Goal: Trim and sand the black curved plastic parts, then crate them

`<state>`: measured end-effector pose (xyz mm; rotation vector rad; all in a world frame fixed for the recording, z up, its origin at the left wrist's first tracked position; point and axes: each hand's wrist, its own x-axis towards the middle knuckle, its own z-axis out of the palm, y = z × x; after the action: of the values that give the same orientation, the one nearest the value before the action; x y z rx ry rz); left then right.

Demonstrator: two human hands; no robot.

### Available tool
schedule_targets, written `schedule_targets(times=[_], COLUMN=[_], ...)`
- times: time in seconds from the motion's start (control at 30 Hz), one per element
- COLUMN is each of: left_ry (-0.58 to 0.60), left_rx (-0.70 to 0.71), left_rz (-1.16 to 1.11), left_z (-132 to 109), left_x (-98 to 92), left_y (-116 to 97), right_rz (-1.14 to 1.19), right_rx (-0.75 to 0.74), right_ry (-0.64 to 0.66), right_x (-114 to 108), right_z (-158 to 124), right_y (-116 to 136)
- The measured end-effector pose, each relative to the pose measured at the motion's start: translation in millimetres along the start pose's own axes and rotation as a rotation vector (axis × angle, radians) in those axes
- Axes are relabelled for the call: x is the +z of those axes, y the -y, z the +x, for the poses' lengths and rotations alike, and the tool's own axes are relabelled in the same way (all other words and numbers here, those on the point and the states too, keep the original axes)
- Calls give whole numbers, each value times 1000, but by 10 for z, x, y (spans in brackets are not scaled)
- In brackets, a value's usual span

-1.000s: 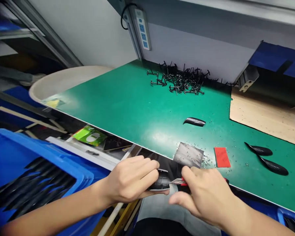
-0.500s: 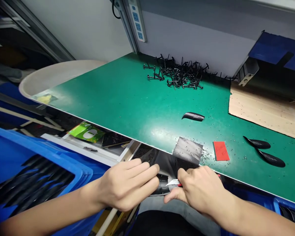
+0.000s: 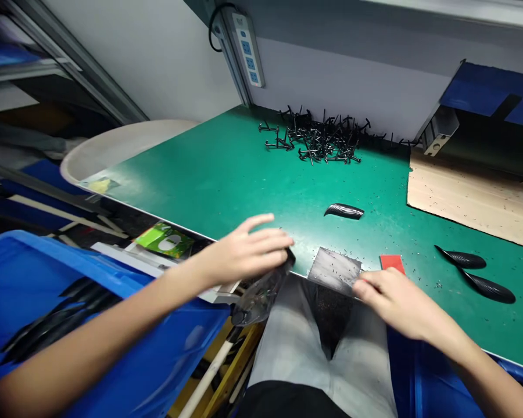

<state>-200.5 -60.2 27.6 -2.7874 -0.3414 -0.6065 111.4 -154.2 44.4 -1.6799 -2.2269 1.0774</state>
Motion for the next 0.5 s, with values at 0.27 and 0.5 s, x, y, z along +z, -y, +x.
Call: schedule_targets(times=[0.27,0.5], left_ry=[346,236], left_rx=[-192,-409], left_rz=[-35,-176], left_z=[-451,703], left_x=[173,556], left_y=[1137,392], right_rz=[511,340], right_rx=[335,482], right_ry=[-74,-347], right_x=[-232,-218], right_z=[-339,-620], right_y=[-606,-947])
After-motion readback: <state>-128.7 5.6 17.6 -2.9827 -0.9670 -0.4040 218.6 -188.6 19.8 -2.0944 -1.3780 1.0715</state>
